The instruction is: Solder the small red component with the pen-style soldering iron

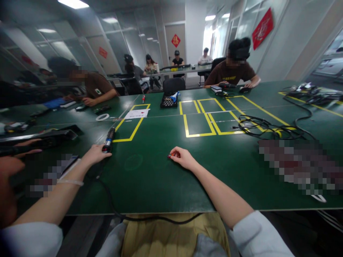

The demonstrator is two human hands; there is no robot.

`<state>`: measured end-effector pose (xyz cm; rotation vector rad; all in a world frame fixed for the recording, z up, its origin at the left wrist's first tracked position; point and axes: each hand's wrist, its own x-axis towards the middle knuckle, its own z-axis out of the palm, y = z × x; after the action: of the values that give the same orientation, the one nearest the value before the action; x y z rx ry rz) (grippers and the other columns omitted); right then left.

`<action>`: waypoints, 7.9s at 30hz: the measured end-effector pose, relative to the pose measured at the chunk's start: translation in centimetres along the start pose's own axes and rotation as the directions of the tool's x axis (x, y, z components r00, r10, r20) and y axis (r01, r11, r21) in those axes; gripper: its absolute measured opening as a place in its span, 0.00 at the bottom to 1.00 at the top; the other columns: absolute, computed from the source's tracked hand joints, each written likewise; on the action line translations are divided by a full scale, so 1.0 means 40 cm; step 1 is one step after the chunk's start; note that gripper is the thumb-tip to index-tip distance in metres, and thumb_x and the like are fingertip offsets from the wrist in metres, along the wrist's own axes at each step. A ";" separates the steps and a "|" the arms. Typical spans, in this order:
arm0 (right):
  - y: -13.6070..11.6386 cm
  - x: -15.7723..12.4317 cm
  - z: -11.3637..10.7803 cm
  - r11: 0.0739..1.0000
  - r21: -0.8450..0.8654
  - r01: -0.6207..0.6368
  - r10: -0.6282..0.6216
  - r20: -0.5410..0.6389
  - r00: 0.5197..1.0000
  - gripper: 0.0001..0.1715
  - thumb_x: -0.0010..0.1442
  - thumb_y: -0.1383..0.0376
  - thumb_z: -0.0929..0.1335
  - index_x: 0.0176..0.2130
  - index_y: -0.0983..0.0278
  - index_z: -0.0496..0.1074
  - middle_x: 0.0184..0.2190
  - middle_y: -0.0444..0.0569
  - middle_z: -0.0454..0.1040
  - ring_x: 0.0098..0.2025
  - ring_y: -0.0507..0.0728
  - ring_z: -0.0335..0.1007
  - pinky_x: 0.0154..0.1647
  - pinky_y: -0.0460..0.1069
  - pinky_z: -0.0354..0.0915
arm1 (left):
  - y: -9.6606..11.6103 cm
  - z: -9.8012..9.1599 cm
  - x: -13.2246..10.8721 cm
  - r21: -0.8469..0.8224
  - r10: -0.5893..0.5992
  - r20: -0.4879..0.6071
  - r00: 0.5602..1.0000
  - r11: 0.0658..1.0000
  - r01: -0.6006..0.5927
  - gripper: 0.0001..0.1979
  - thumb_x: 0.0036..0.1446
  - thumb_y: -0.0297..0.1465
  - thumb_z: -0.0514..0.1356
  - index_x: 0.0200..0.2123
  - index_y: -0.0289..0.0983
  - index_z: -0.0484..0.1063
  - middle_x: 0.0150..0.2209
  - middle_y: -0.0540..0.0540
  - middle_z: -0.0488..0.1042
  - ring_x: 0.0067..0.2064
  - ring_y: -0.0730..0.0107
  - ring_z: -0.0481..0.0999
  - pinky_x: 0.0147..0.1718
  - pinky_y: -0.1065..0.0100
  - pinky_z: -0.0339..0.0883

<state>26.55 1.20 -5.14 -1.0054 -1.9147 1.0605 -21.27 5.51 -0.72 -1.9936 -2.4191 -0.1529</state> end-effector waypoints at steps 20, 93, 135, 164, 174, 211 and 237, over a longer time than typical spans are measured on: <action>0.012 0.005 0.004 0.993 -0.039 0.111 -0.115 -0.099 0.988 0.03 0.57 0.66 0.67 0.35 0.64 0.68 0.29 0.43 0.66 0.28 0.49 0.60 0.30 0.45 0.59 | 0.603 0.056 -0.249 -0.139 0.347 -0.030 0.937 0.927 -0.347 0.34 0.52 0.43 0.59 0.60 0.40 0.56 0.49 0.42 0.63 0.49 0.60 0.68 0.40 0.67 0.65; 0.005 0.001 -0.002 0.981 -0.179 0.073 -0.071 0.019 0.997 0.08 0.60 0.66 0.66 0.38 0.65 0.75 0.31 0.46 0.74 0.31 0.51 0.67 0.33 0.45 0.61 | 0.185 -0.089 -0.036 0.009 -0.085 -0.098 0.992 0.996 0.086 0.24 0.61 0.43 0.47 0.48 0.30 0.68 0.44 0.35 0.73 0.46 0.47 0.73 0.42 0.50 0.66; 0.003 0.000 0.007 0.995 0.007 0.096 -0.096 0.061 0.993 0.10 0.58 0.64 0.68 0.41 0.65 0.67 0.28 0.43 0.70 0.28 0.49 0.63 0.30 0.44 0.61 | 0.638 0.112 -0.256 -0.953 0.646 0.126 0.753 0.289 -0.088 0.17 0.54 0.37 0.62 0.43 0.34 0.67 0.39 0.46 0.73 0.37 0.73 0.72 0.39 0.69 0.64; 0.003 0.001 0.009 0.995 0.007 0.098 -0.099 0.039 0.994 0.11 0.59 0.62 0.68 0.41 0.65 0.68 0.29 0.43 0.69 0.28 0.49 0.63 0.30 0.45 0.61 | 0.639 0.114 -0.259 -0.955 0.636 0.080 0.768 0.269 -0.124 0.13 0.55 0.37 0.61 0.39 0.35 0.66 0.34 0.49 0.70 0.34 0.75 0.70 0.35 0.71 0.63; 0.011 0.003 0.009 0.993 -0.064 0.102 -0.101 0.012 0.995 0.10 0.56 0.67 0.69 0.40 0.66 0.71 0.30 0.44 0.70 0.29 0.50 0.65 0.31 0.45 0.62 | 0.644 0.113 -0.260 -0.947 0.620 0.096 0.779 0.299 -0.121 0.14 0.54 0.35 0.63 0.39 0.34 0.65 0.35 0.48 0.70 0.33 0.76 0.70 0.33 0.72 0.62; -0.007 -0.003 0.001 0.991 -0.121 0.058 -0.057 0.010 0.998 0.07 0.56 0.67 0.68 0.38 0.66 0.71 0.26 0.43 0.69 0.27 0.50 0.64 0.30 0.45 0.60 | -0.027 -0.007 0.029 0.168 -0.121 0.096 0.988 0.980 0.103 0.22 0.55 0.39 0.61 0.48 0.30 0.65 0.47 0.42 0.72 0.48 0.64 0.70 0.41 0.73 0.63; -0.002 0.001 -0.006 0.965 -0.221 0.143 -0.166 -0.089 0.982 0.04 0.56 0.71 0.66 0.34 0.63 0.67 0.31 0.43 0.63 0.29 0.51 0.60 0.33 0.45 0.58 | 0.680 0.082 -0.301 -0.117 0.470 -0.154 0.869 0.865 -0.488 0.37 0.53 0.41 0.59 0.64 0.41 0.52 0.46 0.39 0.64 0.46 0.56 0.67 0.40 0.64 0.62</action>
<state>26.70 1.27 -4.95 -0.9897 -2.0129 0.7091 7.91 -0.90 -2.77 -2.4978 -1.8125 -0.4477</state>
